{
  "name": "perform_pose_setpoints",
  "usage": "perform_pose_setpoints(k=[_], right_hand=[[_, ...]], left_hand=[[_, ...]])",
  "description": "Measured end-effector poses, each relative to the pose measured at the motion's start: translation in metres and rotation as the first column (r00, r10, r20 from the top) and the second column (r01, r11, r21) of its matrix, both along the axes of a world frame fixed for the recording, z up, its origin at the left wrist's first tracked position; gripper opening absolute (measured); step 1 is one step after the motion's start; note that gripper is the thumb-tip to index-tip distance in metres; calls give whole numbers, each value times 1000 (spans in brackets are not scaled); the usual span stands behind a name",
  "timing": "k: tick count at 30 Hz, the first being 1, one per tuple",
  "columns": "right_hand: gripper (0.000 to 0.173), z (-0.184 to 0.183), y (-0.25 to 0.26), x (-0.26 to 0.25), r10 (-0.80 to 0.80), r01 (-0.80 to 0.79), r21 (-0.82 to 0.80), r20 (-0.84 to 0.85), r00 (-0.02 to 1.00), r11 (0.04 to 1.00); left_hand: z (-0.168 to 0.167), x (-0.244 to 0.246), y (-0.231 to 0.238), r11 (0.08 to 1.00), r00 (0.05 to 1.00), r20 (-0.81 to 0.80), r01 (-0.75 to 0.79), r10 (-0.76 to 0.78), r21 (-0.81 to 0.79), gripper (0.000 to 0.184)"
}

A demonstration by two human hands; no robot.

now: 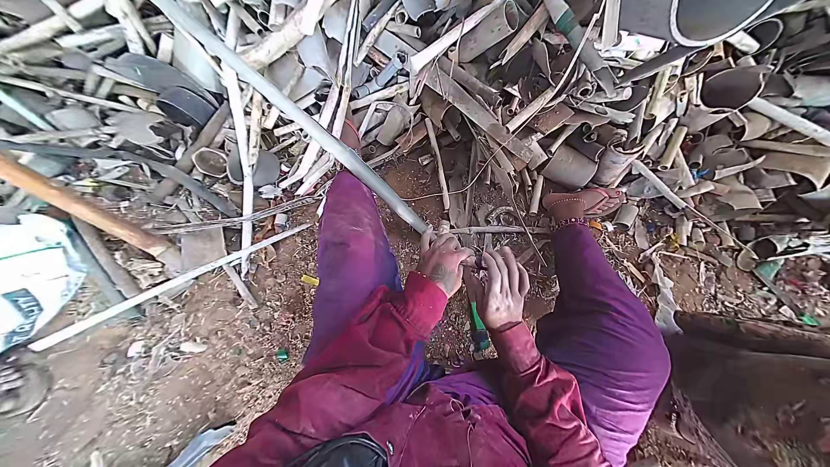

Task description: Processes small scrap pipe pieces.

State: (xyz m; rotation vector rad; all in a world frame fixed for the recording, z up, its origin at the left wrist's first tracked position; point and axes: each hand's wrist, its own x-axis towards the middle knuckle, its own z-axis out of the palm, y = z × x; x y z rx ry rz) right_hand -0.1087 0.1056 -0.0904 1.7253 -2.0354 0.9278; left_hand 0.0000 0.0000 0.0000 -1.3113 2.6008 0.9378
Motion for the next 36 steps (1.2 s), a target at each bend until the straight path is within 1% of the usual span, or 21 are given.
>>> perform_pose_setpoints(k=[2,3,4,5,6,7,8,9,10,12,16,18,20,23,26,29,32,33,34,35,36], right_hand=[[24,-4,-1,1,5,-24,120,148,989,992],[19,-3,0,3,-12,-22,140,238,971,990],[17,-2,0,5,-32,-5,129,283,959,992],[17,1,0,9,-45,13,108,297,954,994],[17,3,1,14,-50,25,91,292,955,996],[17,3,2,19,-46,23,82,283,958,996],[16,2,3,25,-28,4,86,276,961,996],[15,-1,4,31,0,-27,96,267,964,995],[14,-2,6,38,39,-73,123,264,964,990],[17,4,13,50,82,-152,224,292,953,963],[16,19,23,56,30,-145,355,311,950,924],[22,43,26,53,-67,-192,536,426,902,822],[28,63,29,54,-183,-217,673,470,863,707],[34,73,38,56,-225,-182,703,445,867,688],[35,80,47,53,-247,-164,707,441,863,688],[37,79,46,54,-319,-148,794,398,860,589],[32,88,43,62,-310,-86,795,330,891,600],[33,116,35,64,-322,-107,851,307,896,513],[39,159,18,63,-383,-206,946,292,876,251],[41,175,9,62,-410,-257,959,282,867,117],[39,159,15,64,-387,-218,952,288,876,215]], left_hand=[[-4,0,2,999,996,-90,-24,20,-45,29],[-9,0,4,995,980,-180,-87,78,-45,30],[-15,-3,7,982,939,-291,-191,181,-4,36],[-19,-7,11,941,857,-391,-313,337,126,46],[-21,-12,15,842,730,-426,-415,534,343,56],[-23,-17,17,650,548,-379,-473,745,594,62],[-21,-23,17,403,353,-251,-468,901,786,55],[-22,-28,14,208,211,-123,-444,970,872,43],[-25,-30,12,132,160,-68,-434,985,891,38],[-34,-30,5,187,202,-99,-480,974,857,35],[-52,-31,-8,273,320,-104,-544,942,793,38],[-56,-31,-7,313,371,-105,-561,923,767,39],[-61,-31,-3,236,301,-80,-527,950,816,28],[-59,-31,2,113,191,-31,-441,981,890,20],[-52,-33,5,120,196,-41,-410,980,904,25],[-50,-36,12,184,227,-84,-467,970,865,29],[-44,-34,23,270,373,-73,-509,925,818,57],[-46,-33,25,313,418,-78,-530,905,788,61],[-48,-32,24,359,450,-91,-558,889,748,59],[-51,-31,21,402,475,-103,-588,874,701,51],[-53,-29,17,427,489,-105,-612,866,666,42]])
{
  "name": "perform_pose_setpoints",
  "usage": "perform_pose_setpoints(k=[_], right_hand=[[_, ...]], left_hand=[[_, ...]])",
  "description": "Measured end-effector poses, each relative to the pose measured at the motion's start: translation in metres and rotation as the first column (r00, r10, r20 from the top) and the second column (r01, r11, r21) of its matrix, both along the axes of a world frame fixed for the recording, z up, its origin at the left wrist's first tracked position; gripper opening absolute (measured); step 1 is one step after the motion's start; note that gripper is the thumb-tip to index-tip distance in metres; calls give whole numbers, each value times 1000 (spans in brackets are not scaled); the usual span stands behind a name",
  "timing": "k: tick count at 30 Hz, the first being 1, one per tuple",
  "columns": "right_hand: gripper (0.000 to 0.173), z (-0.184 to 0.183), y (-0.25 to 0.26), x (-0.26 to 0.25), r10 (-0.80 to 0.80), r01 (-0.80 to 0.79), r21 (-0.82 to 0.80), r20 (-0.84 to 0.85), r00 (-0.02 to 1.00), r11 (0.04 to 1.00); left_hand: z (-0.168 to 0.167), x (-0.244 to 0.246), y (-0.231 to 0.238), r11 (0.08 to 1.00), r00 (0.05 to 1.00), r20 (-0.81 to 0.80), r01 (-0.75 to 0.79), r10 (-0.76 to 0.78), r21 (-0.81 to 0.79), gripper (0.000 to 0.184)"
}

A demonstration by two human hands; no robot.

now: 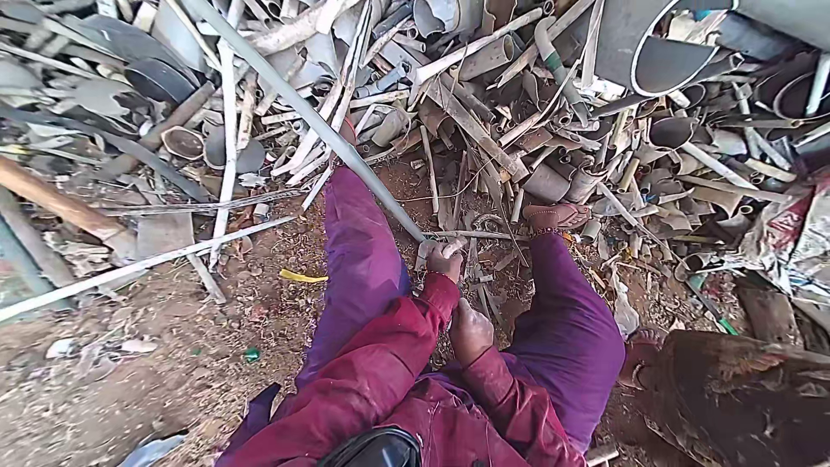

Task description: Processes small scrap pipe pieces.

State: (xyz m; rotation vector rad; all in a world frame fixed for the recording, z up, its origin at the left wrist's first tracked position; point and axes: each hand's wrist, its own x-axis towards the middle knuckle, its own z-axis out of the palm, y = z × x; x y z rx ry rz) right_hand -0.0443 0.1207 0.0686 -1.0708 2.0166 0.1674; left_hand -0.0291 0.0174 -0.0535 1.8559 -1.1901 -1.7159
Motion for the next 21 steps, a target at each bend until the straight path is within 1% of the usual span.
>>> perform_pose_setpoints(k=[1,2,3,5,8,9,10,11,12,13,14,15,17,19,21], right_hand=[[36,-40,13,1,-10,-9,-216,-87,996,976],[36,-65,17,-1,-14,-13,-262,-101,995,965],[37,-74,17,-3,-10,-11,-240,-86,996,971],[37,-77,14,-4,-8,-10,-201,-88,996,979],[37,-75,18,0,-26,-3,-228,-125,992,974],[36,-73,23,2,-32,-3,-276,-122,992,961],[36,-69,32,5,-34,-5,-358,-102,994,934],[35,-62,44,8,-15,-15,-434,-66,998,901],[33,-53,60,14,20,-36,-490,-38,999,871],[31,-50,73,17,24,-43,-565,-41,999,824],[30,-50,86,14,-14,-3,-581,-26,1000,814],[30,-51,94,2,-76,69,-538,10,997,840],[30,-61,93,-34,-198,199,-462,51,979,864],[37,-78,91,-54,-270,270,-468,70,960,841],[39,-81,82,-53,-309,345,-452,155,938,822]], left_hand=[[-2,1,-4,1000,1000,22,-6,6,0,34],[-4,2,-7,1000,1000,14,-23,23,20,30],[-7,3,-7,999,999,-1,-38,38,38,29],[-11,6,-9,998,998,-30,-46,48,53,31],[-13,5,-6,997,997,-54,-58,61,52,28],[-16,6,-6,998,997,-48,-67,67,7,26],[-22,9,-10,993,995,-31,-96,94,-75,24],[-28,14,-19,975,988,-16,-152,152,-164,24],[-34,22,-32,946,969,-15,-245,247,-214,27],[-33,28,-46,933,953,-19,-300,302,-197,31],[-33,29,-52,937,950,-16,-310,311,-163,32],[-31,24,-51,939,947,-58,-322,317,-123,28],[-15,10,-44,942,913,-251,-335,322,-9,20],[1,11,-30,933,855,-376,-344,357,104,15],[15,19,-21,913,800,-440,-364,409,187,10]])
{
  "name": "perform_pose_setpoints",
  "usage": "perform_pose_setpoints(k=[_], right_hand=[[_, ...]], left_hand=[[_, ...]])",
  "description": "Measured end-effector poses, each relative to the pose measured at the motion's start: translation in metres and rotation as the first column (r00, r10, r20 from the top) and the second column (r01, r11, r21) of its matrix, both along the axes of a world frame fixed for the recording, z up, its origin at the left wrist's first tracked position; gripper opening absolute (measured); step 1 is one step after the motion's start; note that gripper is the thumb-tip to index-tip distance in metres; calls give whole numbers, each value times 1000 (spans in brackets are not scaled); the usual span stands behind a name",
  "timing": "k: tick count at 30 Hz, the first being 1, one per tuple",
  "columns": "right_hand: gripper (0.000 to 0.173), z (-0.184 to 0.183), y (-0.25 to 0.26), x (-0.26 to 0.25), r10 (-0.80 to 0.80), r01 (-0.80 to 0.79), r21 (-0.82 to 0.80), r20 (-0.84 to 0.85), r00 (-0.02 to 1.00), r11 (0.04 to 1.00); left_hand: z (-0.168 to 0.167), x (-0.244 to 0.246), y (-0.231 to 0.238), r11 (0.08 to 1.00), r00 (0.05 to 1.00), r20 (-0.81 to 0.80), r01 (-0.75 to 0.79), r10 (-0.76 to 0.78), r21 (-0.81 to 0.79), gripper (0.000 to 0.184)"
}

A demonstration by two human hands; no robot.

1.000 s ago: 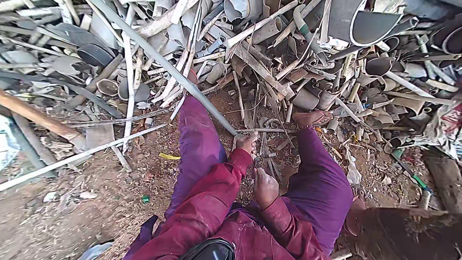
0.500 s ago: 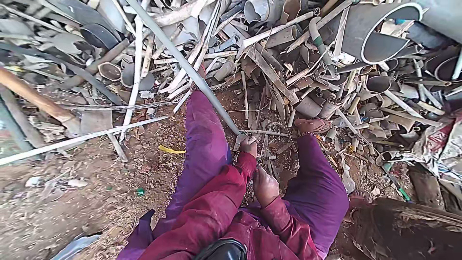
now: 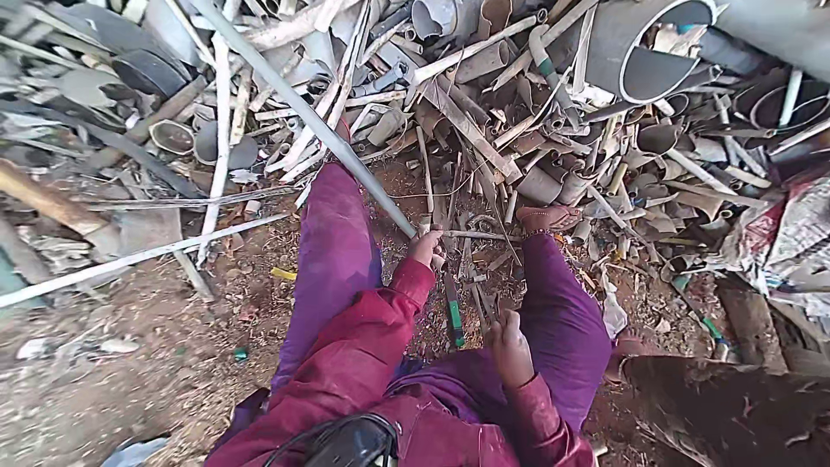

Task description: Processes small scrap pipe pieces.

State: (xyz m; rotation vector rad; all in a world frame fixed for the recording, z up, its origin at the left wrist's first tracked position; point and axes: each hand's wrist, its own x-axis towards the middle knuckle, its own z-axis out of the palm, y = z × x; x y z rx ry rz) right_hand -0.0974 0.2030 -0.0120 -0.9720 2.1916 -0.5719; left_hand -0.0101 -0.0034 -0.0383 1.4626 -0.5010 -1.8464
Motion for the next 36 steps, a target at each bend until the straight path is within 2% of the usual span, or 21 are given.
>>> perform_pose_setpoints(k=[1,3,6,8,10,11,15,17,19,24,26,27,29,31,32,34,36], right_hand=[[35,-1,-10,3,17,-16,-47,23,1000,999],[26,-7,-29,14,110,-106,-181,14,994,978],[28,-16,-52,32,287,-262,-227,84,954,938],[35,-21,-59,37,319,-265,-350,106,942,899],[38,-28,-64,38,274,-200,-540,60,960,817],[38,-26,-68,37,257,-179,-568,58,965,803],[33,-16,-80,33,224,-168,-465,67,972,869],[28,-24,-83,32,220,-186,-536,0,975,823],[26,-28,-82,29,263,-205,-585,15,965,785],[24,-28,-80,14,402,-115,-610,358,843,784],[19,-29,-81,14,392,-63,-614,418,819,786],[21,-31,-81,14,384,-77,-630,368,847,773],[31,-34,-82,15,366,-187,-663,141,920,725],[37,-34,-81,14,368,-359,-655,-130,921,665],[38,-34,-80,12,382,-435,-645,-232,895,628],[36,-33,-78,12,420,-538,-638,-345,839,551],[33,-29,-74,12,455,-581,-660,-381,805,477]], left_hand=[[7,3,0,999,998,-51,-34,34,6,5],[17,10,1,997,986,-147,-73,75,19,7],[25,20,5,994,977,-187,-99,105,40,10],[24,23,6,993,978,-173,-120,120,12,11],[23,22,7,990,981,-134,-141,137,-18,10],[23,20,8,989,983,-116,-147,143,-31,10],[22,9,16,992,988,-107,-119,113,-43,7],[22,5,15,994,990,-93,-107,103,-34,6],[23,3,14,996,993,-79,-87,86,-8,6],[21,2,8,998,991,-121,-56,58,19,6],[20,1,8,1000,992,-126,-28,28,6,8],[19,1,9,1000,992,-123,-1,1,4,7],[20,0,9,999,994,-101,39,-36,29,7],[22,1,10,990,989,-72,133,-129,50,7],[24,3,9,972,972,-64,229,-226,52,8],[28,8,5,880,881,-23,474,-473,35,7],[31,11,2,728,726,86,686,-682,-22,9]])
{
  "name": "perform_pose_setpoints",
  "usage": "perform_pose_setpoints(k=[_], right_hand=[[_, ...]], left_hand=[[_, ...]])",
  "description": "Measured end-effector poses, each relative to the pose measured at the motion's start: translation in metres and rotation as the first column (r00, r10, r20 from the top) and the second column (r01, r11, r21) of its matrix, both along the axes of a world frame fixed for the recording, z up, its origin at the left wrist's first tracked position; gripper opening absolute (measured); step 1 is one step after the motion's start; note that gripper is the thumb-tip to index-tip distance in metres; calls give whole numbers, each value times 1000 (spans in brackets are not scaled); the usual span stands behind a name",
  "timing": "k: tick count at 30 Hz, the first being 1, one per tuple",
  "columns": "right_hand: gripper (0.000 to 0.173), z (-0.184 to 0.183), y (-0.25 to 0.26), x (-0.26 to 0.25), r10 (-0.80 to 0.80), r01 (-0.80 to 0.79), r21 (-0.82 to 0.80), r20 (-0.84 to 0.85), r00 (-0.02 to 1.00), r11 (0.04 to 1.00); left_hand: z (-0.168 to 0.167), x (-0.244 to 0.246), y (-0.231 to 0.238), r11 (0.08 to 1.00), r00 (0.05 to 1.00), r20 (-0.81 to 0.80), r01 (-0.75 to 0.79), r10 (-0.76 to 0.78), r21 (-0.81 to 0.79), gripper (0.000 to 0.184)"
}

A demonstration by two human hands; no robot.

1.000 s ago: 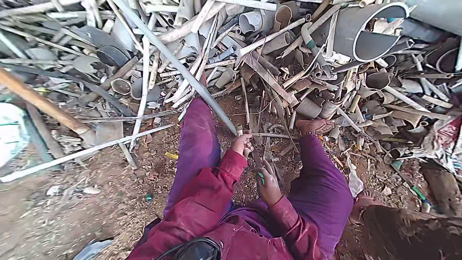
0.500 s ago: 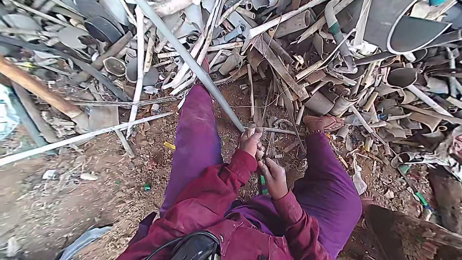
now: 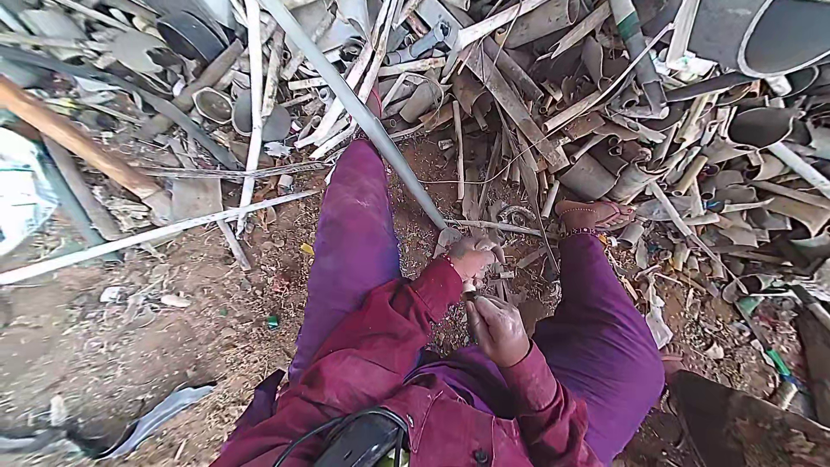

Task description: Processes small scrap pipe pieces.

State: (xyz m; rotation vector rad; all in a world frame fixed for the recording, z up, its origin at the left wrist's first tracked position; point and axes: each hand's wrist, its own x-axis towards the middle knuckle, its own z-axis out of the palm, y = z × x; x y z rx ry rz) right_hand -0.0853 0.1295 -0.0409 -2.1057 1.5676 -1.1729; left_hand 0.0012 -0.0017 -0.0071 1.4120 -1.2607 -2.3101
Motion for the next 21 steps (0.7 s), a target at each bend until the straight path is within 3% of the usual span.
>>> perform_pose_setpoints(k=[1,2,3,5,6,7,8,9,10,12,15,16,18,21], right_hand=[[32,3,3,0,27,-27,-32,6,1000,999],[32,7,9,-1,57,-55,-60,25,998,997],[34,12,17,-2,83,-81,-70,31,996,994],[33,15,39,-7,83,-83,-44,-9,997,996],[32,14,48,-13,29,-29,3,-44,999,1000],[31,12,54,-19,-48,55,71,-91,995,996],[27,12,57,-23,-118,137,149,-132,984,979],[22,13,55,-26,-162,198,231,-163,973,953],[21,16,52,-27,-180,231,328,-177,968,916],[31,21,38,-21,-191,267,516,-197,962,814],[49,32,1,-7,-78,184,768,-174,982,614],[53,35,-10,-3,-32,142,795,-153,988,590],[47,39,-22,3,-30,113,747,-124,992,655],[25,21,-28,4,-246,169,512,85,966,842]], left_hand=[[1,3,-4,981,988,83,138,-128,-137,8],[-1,8,-10,905,946,230,292,-227,-309,11],[-5,15,-21,825,904,354,383,-241,-416,17],[-8,27,-39,764,864,476,418,-167,-491,21],[-1,29,-41,795,883,453,359,-120,-489,26],[3,28,-38,837,928,371,233,-39,-495,32],[-2,25,-30,876,978,191,23,79,-481,29],[-4,21,-21,917,981,-35,-192,193,-350,18],[-4,20,-14,941,940,-212,-301,266,-152,14],[-1,22,-3,936,864,-367,-346,345,66,14],[11,27,4,937,801,-488,-324,346,132,19],[20,29,7,941,798,-503,-313,333,125,20],[31,34,12,939,786,-518,-320,337,125,24],[30,36,18,930,796,-493,-356,351,87,24]])
